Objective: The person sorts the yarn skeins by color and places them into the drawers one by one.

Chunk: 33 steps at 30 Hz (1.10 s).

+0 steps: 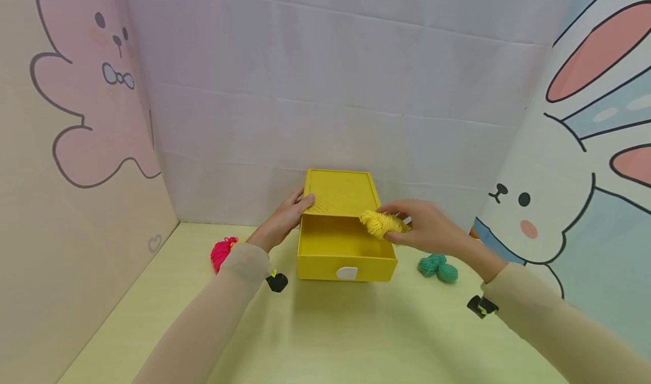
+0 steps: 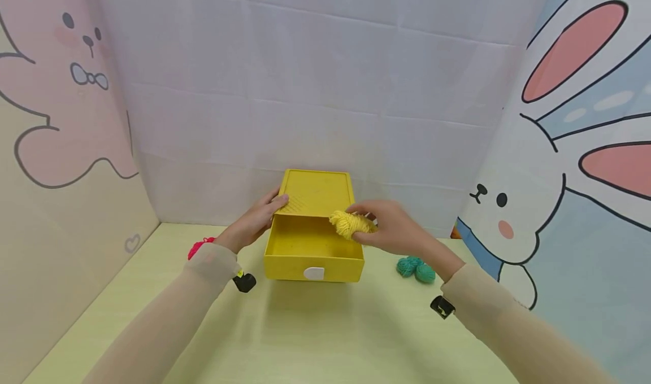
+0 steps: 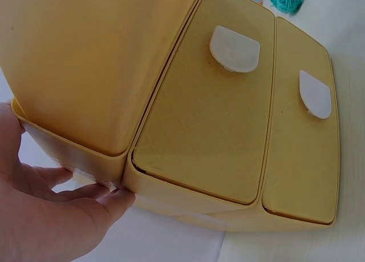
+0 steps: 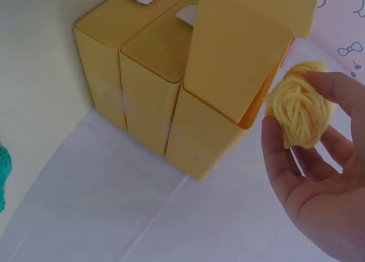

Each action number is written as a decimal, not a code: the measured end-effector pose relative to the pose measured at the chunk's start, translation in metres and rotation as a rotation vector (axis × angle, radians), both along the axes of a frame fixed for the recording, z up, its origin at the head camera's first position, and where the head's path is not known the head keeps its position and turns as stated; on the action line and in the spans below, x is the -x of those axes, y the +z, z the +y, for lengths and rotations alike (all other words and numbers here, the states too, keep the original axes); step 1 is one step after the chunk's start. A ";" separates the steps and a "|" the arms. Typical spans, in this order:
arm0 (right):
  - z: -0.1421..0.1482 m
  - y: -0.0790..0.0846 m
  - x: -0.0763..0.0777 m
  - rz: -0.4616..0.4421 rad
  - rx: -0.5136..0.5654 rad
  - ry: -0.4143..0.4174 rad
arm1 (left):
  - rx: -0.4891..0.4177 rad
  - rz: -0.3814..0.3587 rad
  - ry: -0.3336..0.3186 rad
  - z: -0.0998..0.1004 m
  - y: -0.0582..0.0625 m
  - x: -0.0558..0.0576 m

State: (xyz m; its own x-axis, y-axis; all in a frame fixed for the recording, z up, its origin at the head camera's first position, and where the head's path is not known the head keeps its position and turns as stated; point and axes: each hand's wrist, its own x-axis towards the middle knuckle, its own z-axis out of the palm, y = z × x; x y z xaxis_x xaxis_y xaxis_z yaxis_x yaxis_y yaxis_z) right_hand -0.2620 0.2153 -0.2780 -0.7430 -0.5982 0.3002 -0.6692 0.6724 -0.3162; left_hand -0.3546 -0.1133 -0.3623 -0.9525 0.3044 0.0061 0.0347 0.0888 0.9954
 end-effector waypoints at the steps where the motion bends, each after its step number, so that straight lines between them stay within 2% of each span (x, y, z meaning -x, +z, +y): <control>1: -0.005 -0.001 0.001 0.003 -0.001 0.013 | 0.000 0.001 0.000 0.000 0.000 0.000; 6: -0.029 -0.007 0.010 0.002 -0.013 0.068 | 0.003 -0.002 0.001 0.001 0.000 0.001; 14: -0.061 -0.019 0.019 -0.054 -0.053 0.098 | 0.011 -0.005 0.011 0.001 -0.001 0.002; 23: -0.083 -0.031 0.025 -0.109 -0.064 0.170 | 0.008 0.006 0.007 0.001 -0.002 0.003; 33: -0.101 -0.035 0.032 -0.146 -0.087 0.190 | -0.011 0.013 -0.007 0.000 0.000 0.001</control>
State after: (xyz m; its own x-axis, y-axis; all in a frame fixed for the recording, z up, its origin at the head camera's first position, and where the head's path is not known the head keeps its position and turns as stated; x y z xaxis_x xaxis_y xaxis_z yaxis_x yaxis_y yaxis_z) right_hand -0.2942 0.1147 -0.3131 -0.6464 -0.7501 0.1393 -0.7376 0.5677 -0.3657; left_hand -0.3553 -0.1132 -0.3618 -0.9502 0.3109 0.0221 0.0486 0.0776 0.9958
